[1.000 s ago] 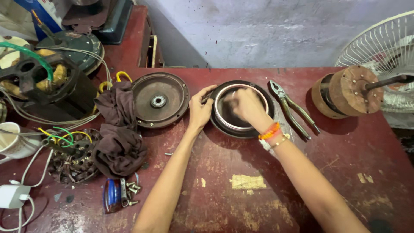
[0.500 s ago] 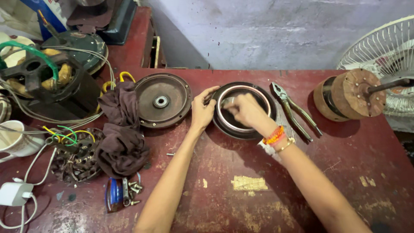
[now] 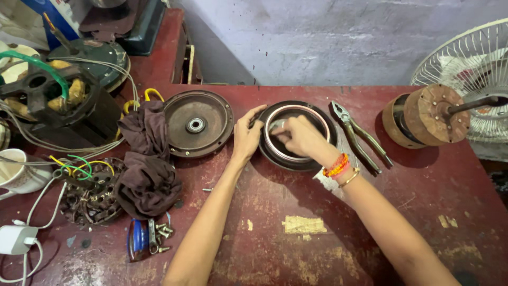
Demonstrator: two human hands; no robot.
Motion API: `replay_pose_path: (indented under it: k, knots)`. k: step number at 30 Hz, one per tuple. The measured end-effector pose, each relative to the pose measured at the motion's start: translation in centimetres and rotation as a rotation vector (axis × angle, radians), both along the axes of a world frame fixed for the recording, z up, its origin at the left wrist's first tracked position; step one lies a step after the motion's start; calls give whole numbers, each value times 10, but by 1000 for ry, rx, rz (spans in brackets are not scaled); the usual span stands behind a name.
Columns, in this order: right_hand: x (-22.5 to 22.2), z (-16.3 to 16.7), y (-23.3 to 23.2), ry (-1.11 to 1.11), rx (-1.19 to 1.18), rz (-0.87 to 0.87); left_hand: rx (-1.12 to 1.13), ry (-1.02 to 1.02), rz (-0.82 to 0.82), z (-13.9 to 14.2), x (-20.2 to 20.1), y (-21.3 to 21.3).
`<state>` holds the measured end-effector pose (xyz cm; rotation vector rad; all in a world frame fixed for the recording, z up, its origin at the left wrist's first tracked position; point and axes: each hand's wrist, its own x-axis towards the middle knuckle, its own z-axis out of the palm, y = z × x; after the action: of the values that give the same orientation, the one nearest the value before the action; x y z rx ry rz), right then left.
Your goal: The person presses and seats a copper-colored ring into a circular motor end housing on a workbench, working it around the rim by hand. They then pick up yellow-handled shears to trim the ring edge and continue pressing the ring down around the housing rim.
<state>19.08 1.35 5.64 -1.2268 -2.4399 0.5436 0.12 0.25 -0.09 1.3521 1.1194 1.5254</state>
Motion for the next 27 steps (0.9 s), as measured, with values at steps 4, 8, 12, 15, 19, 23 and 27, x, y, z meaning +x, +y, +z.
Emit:
replay_pose_path:
  k: [4, 8, 12, 15, 19, 23, 27]
  knots:
    - [-2, 5, -6, -14, 216, -198, 49, 86, 46, -1, -1, 1]
    - [-4, -3, -1, -56, 88, -149, 35, 50, 65, -5, 1, 4]
    - [0, -7, 6, -259, 275, -275, -173, 38, 73, -10, 3, 2]
    - [5, -2, 5, -48, 1, -25, 68, 109, 7, -13, 2, 3]
    - [-1, 4, -3, -105, 237, -284, 60, 15, -109, -12, -1, 7]
    - [-11, 0, -9, -86, 159, -155, -55, 114, -39, -8, -2, 8]
    - [-7, -5, -6, 55, 255, -254, -148, 233, 50, -6, -1, 3]
